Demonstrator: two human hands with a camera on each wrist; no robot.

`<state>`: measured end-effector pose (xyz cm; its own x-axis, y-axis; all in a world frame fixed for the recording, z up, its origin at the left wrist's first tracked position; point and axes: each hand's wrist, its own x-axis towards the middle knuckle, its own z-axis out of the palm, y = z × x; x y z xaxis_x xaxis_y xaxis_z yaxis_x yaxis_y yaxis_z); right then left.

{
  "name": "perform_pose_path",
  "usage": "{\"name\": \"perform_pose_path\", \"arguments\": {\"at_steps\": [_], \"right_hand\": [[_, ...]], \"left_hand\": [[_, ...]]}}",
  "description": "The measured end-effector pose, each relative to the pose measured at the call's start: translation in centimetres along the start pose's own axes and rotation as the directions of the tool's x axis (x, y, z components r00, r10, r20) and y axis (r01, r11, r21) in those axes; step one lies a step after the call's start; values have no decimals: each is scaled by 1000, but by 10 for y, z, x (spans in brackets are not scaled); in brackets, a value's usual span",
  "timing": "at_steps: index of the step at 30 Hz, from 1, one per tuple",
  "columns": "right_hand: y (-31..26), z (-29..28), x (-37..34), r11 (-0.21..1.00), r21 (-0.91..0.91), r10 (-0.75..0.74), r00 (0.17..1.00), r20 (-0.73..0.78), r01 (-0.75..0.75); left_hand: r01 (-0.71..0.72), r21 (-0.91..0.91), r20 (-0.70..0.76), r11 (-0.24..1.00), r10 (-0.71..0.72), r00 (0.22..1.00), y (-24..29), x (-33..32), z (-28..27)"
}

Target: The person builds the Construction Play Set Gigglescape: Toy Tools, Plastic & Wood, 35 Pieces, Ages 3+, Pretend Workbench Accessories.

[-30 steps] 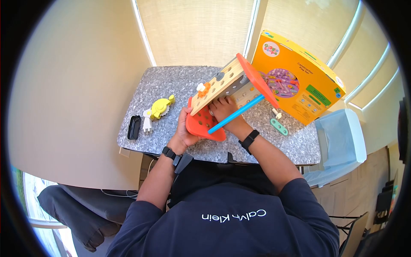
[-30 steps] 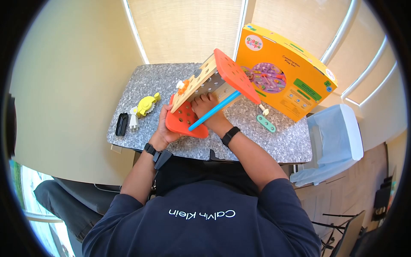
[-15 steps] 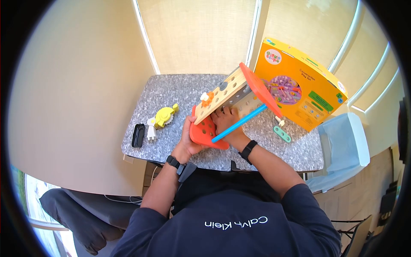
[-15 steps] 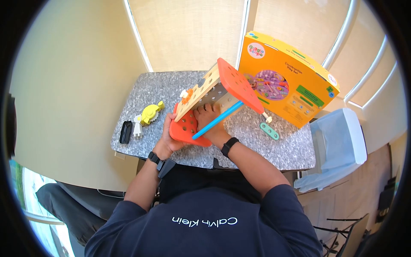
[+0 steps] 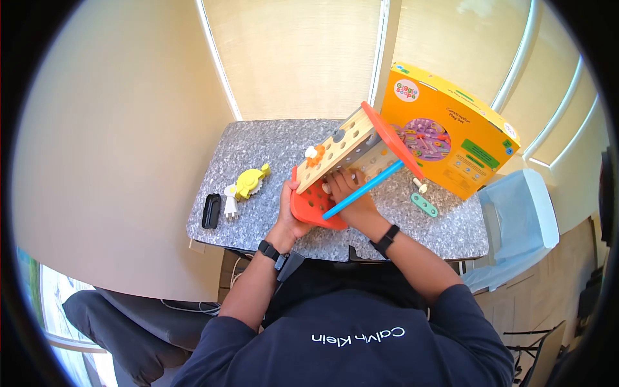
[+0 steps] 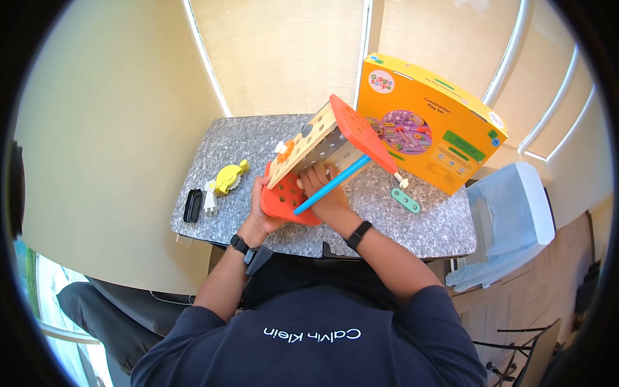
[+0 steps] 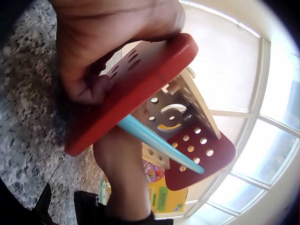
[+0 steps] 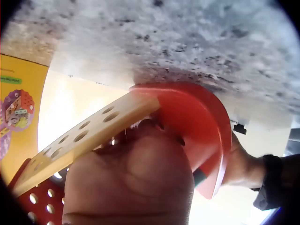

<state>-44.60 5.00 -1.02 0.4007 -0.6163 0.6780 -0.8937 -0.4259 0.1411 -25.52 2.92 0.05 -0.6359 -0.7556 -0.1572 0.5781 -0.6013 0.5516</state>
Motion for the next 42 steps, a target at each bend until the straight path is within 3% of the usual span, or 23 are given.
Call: {"name": "perform_pose_path", "arguments": {"at_steps": [7,9,11,13,15,18,20,21,23,24,26,27,28,31,33,35,38,40,42], "right_hand": [[23,-99,-52,955,295,20,997,75,-41],[30,-134,-60,952,252,-150,984,-101,171],[36,-165,-38,973,228,39,963,-267,24],[47,-194,6,923,282,332,913,-239,-262],[75,-182,28,735,523,554,827,-96,-432],[109,-144,44,641,607,579,815,19,-470],[109,-152,66,344,706,416,775,476,-619],[108,-158,73,346,711,416,779,468,-612],[106,-166,82,256,658,318,704,635,-708],[108,-157,78,256,659,314,705,635,-707],[113,-138,68,435,700,381,820,427,-566],[112,-138,65,438,700,379,821,427,-565],[102,-145,63,392,717,400,809,431,-576],[98,-138,51,320,755,402,804,439,-572],[100,-127,43,297,778,376,817,438,-554],[97,-125,35,155,838,343,824,451,-523],[92,-125,21,133,842,359,817,451,-523],[99,-119,10,174,850,357,836,416,-497],[104,-114,-3,209,856,351,854,385,-472]], "left_hand": [[5,7,-69,1000,-5,998,0,-6,12],[-40,4,-41,999,40,998,-2,-1,8],[-46,15,-41,999,46,998,-3,1,3],[-67,39,-56,997,69,996,-6,2,0],[-58,37,-47,998,60,997,-6,2,1],[-17,11,-20,1000,17,1000,-4,-4,2],[3,-8,2,1000,-3,1000,2,-8,4],[32,5,14,999,-32,999,4,-12,5],[57,16,22,998,-57,998,8,-15,5],[7,12,4,1000,-7,1000,9,-16,4],[-47,7,-13,999,47,999,11,-13,-3],[-151,50,-15,987,152,988,13,-10,-13],[-249,92,-13,964,251,968,17,-11,-13],[-318,212,-18,924,329,944,24,-20,-11],[-309,245,-20,919,324,946,27,-24,-5],[-297,276,-28,914,317,948,29,-25,-10],[-273,309,8,911,285,959,31,-18,-28],[-368,464,10,806,410,912,29,-19,-32],[-363,469,39,805,392,919,33,-23,-32]]}}
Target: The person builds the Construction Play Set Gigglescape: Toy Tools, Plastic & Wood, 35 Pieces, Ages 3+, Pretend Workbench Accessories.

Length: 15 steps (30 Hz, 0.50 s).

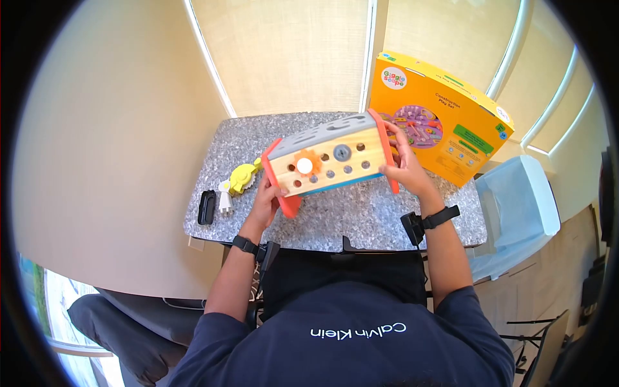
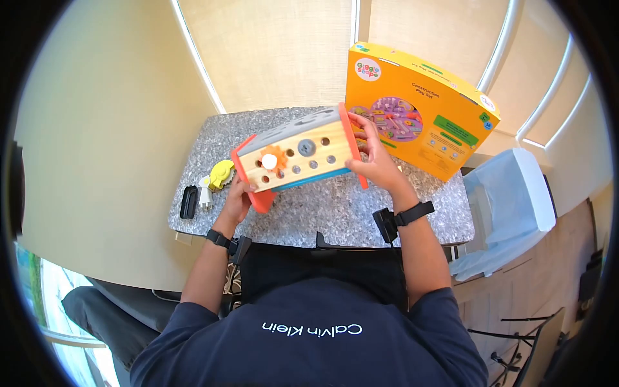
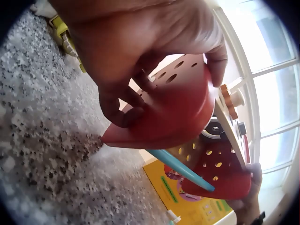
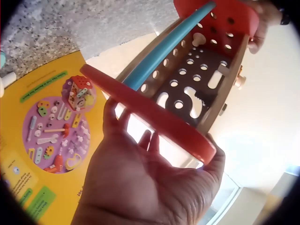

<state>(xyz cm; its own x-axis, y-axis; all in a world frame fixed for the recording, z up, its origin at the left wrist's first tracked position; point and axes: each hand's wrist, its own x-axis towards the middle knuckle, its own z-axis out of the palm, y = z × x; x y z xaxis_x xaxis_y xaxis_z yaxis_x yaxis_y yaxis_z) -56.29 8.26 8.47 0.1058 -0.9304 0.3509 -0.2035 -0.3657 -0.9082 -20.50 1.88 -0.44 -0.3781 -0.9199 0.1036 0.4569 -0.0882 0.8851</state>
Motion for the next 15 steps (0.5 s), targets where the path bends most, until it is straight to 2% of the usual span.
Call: {"name": "perform_pose_path", "arguments": {"at_steps": [2,3,4,6,8,10,11,15], "right_hand": [[4,-3,-6,997,51,-52,999,3,52],[7,-2,-6,997,53,-49,999,1,48],[7,0,-6,996,87,-19,1000,-1,19],[8,-2,-20,993,110,50,998,-29,-46],[7,-2,-19,993,99,65,998,10,-66],[14,-3,-19,992,111,57,998,8,-58],[16,-3,-19,993,97,57,998,18,-59],[30,-4,-22,994,85,73,997,24,-75]], "left_hand": [[72,168,-5,983,-72,997,5,-5,-2],[142,138,-21,980,-141,990,6,-4,-10],[152,137,-19,979,-151,988,9,-5,-16],[64,300,7,952,-70,998,4,-8,-15],[81,288,-2,954,-84,997,5,-9,-9],[-46,389,71,920,20,997,4,-12,-9],[-43,461,80,886,6,997,2,-14,-11],[-30,455,67,890,-1,998,-4,-21,-6]]}}
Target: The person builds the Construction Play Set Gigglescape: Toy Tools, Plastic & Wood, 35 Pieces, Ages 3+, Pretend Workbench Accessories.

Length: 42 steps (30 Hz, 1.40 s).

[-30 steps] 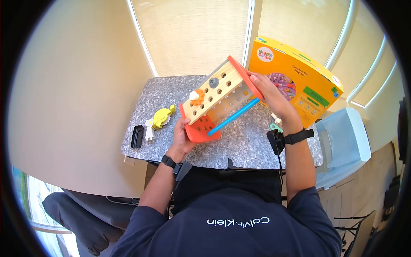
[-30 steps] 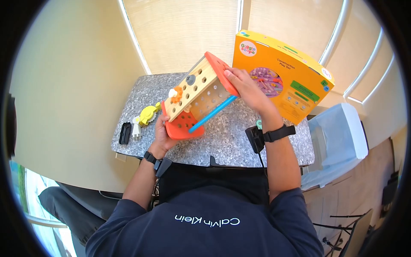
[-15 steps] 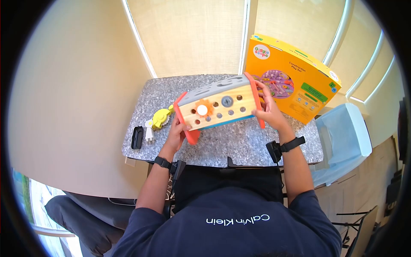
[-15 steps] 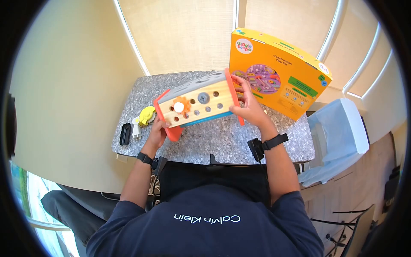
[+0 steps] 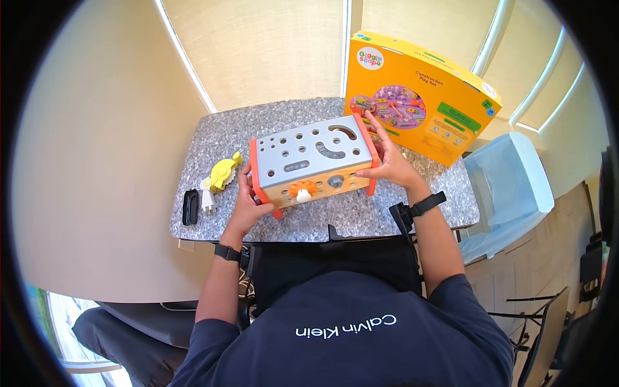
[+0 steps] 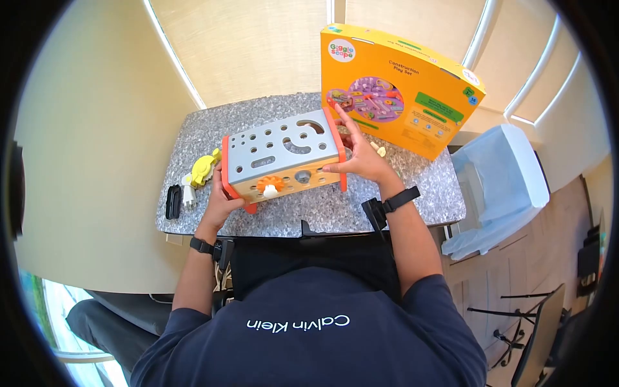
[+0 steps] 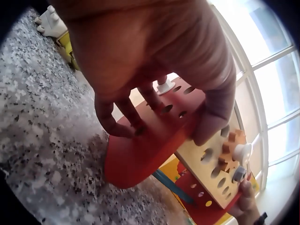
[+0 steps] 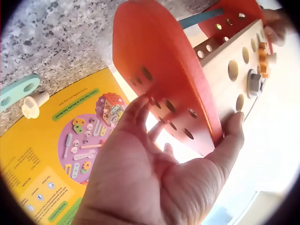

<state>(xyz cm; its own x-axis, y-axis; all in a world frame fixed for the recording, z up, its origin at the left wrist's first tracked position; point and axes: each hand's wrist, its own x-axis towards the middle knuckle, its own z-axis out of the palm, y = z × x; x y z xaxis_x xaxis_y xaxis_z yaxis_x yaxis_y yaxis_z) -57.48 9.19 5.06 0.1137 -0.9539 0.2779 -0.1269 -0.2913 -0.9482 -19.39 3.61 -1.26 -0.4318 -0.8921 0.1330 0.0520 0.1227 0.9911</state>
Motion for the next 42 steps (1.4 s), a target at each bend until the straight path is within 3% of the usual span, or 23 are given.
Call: {"name": "perform_pose_path", "arguments": {"at_steps": [13,15,17,18,19,20,21,23,24,26,27,29,30,32,33,35,39,42], "right_hand": [[15,-14,-8,999,-25,31,999,15,-31],[9,-25,-8,997,-68,34,989,143,-24],[7,-52,-13,998,-46,44,985,166,-37],[13,-69,-14,974,-195,141,981,132,-113],[14,-76,-15,923,-335,229,970,87,-188],[8,-76,-19,843,-483,224,971,-84,-236],[17,-84,-22,841,-485,229,970,-83,-240],[50,-106,-30,418,-870,74,964,-254,-261],[59,-107,-31,415,-872,76,965,-251,-259],[67,-106,-31,537,-781,118,945,-306,-319],[68,-105,-30,535,-783,119,946,-301,-317],[67,-94,-28,505,-792,142,938,-315,-342],[69,-92,-28,507,-792,143,939,-312,-340],[75,-91,-25,508,-797,106,942,-318,-326],[78,-91,-25,509,-798,104,943,-317,-324],[80,-88,-27,530,-799,-13,939,-343,-284],[76,-97,-26,597,-766,-41,944,-327,-239],[35,-94,-23,573,-737,71,917,-392,-359]], "left_hand": [[54,10,-3,998,-54,999,5,-3,11],[66,-13,-5,998,-66,998,13,-7,12],[101,-115,-23,988,-104,994,26,-8,13],[32,-101,-27,994,-35,999,25,-9,12],[34,-106,-26,994,-37,999,25,-9,10],[-1,-74,-98,997,-6,995,25,-7,8],[-33,-40,-168,999,26,985,26,-4,5],[-48,21,-239,999,52,970,38,4,5],[-47,184,-242,982,91,966,57,5,10],[-58,459,-221,887,178,959,87,10,23],[-56,456,-225,888,176,958,98,15,28],[-210,687,-11,695,300,954,113,26,36],[-207,689,-15,695,299,954,115,32,41],[-329,805,135,494,388,912,118,41,51],[-329,805,134,493,390,911,117,43,57],[-309,895,196,321,339,920,112,45,68],[-318,926,236,203,345,909,96,49,72],[-315,939,246,141,366,897,90,49,72]]}}
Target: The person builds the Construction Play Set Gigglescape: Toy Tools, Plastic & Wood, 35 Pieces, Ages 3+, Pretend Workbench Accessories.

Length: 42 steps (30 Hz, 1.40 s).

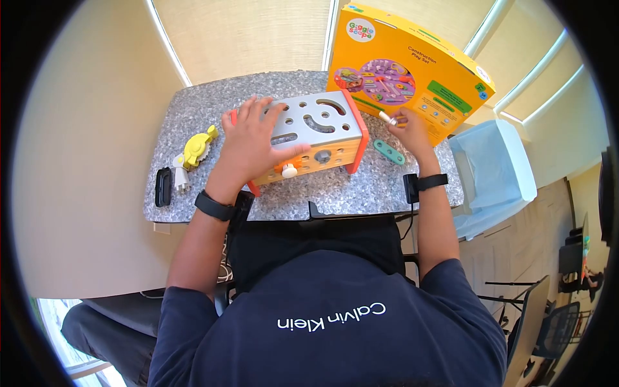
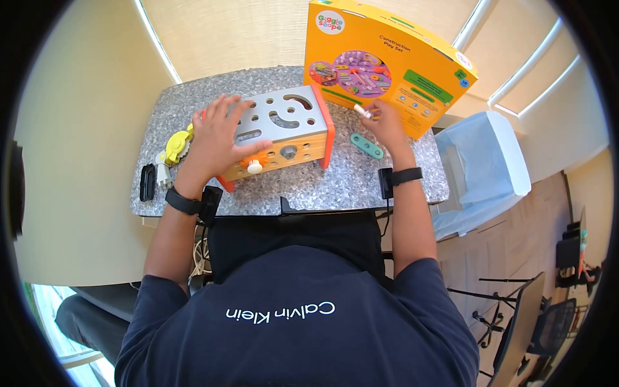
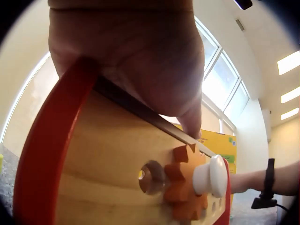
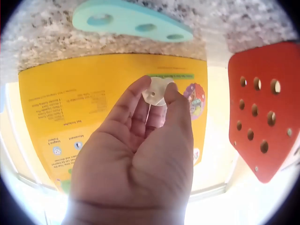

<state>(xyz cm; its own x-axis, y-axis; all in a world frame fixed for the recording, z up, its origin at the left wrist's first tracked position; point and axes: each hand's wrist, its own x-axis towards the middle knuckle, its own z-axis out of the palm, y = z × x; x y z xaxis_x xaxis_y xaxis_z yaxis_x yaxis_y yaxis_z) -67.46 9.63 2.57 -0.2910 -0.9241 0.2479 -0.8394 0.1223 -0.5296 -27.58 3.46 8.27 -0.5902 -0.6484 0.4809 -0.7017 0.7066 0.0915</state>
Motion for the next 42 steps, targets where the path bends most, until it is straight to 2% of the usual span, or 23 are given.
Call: {"name": "perform_pose_path", "arguments": {"at_steps": [2,3,5,6,8,9,11,12,14,17,21,24,27,29,30,32,35,36,38,42], "right_hand": [[-28,-21,-3,980,199,-2,995,-102,22],[-42,-32,-4,980,197,-2,995,-99,22],[-70,-54,-5,901,387,-172,980,-98,196],[-83,-62,-8,901,388,-173,980,-97,197],[-108,-77,-14,878,390,-310,950,20,278],[-121,-83,-16,878,390,-311,950,21,279],[-140,-89,-19,854,151,-515,849,114,498],[-144,-86,-18,853,151,-516,848,116,499],[-150,-79,-14,777,-38,-608,764,216,628],[-162,-72,-10,759,-37,-612,732,301,650],[-162,-62,0,723,57,-668,677,308,688],[-166,-57,0,748,-3,-625,705,336,664],[-169,-50,1,680,-89,-687,675,267,728],[-176,-49,1,765,-234,-524,791,315,600],[-179,-48,1,765,-235,-524,791,316,600],[-182,-47,1,719,-392,-496,819,287,573],[-180,-39,1,725,-444,-448,850,276,527],[-175,-33,2,724,-443,-450,849,276,528],[-166,-22,2,710,-289,-651,755,80,642],[-161,-21,-2,738,-158,-648,754,105,656]], "left_hand": [[-20,156,86,988,7,996,8,-3,-8],[-18,154,86,988,4,996,8,-3,-6],[8,156,98,988,-23,995,7,-4,-3],[9,157,98,988,-25,995,7,-4,-2],[32,116,112,993,-45,993,7,-3,-1],[32,116,111,993,-45,993,7,-3,-1],[29,130,94,991,-42,995,8,-4,0],[32,129,93,991,-44,995,8,-4,0],[23,128,77,992,-33,997,8,-5,0],[34,135,110,990,-49,993,10,-4,-3],[28,130,109,991,-42,993,8,-4,-2],[23,142,102,990,-38,994,9,-4,-1],[22,143,100,989,-36,994,9,-5,-1],[22,142,95,990,-36,995,8,-5,1],[23,141,95,990,-37,995,8,-5,1],[24,144,101,989,-39,994,8,-5,1],[21,139,91,990,-34,995,8,-5,0],[22,141,91,990,-35,995,8,-5,0],[21,139,103,990,-35,994,7,-5,0],[19,120,77,993,-28,997,8,-6,-1]]}}
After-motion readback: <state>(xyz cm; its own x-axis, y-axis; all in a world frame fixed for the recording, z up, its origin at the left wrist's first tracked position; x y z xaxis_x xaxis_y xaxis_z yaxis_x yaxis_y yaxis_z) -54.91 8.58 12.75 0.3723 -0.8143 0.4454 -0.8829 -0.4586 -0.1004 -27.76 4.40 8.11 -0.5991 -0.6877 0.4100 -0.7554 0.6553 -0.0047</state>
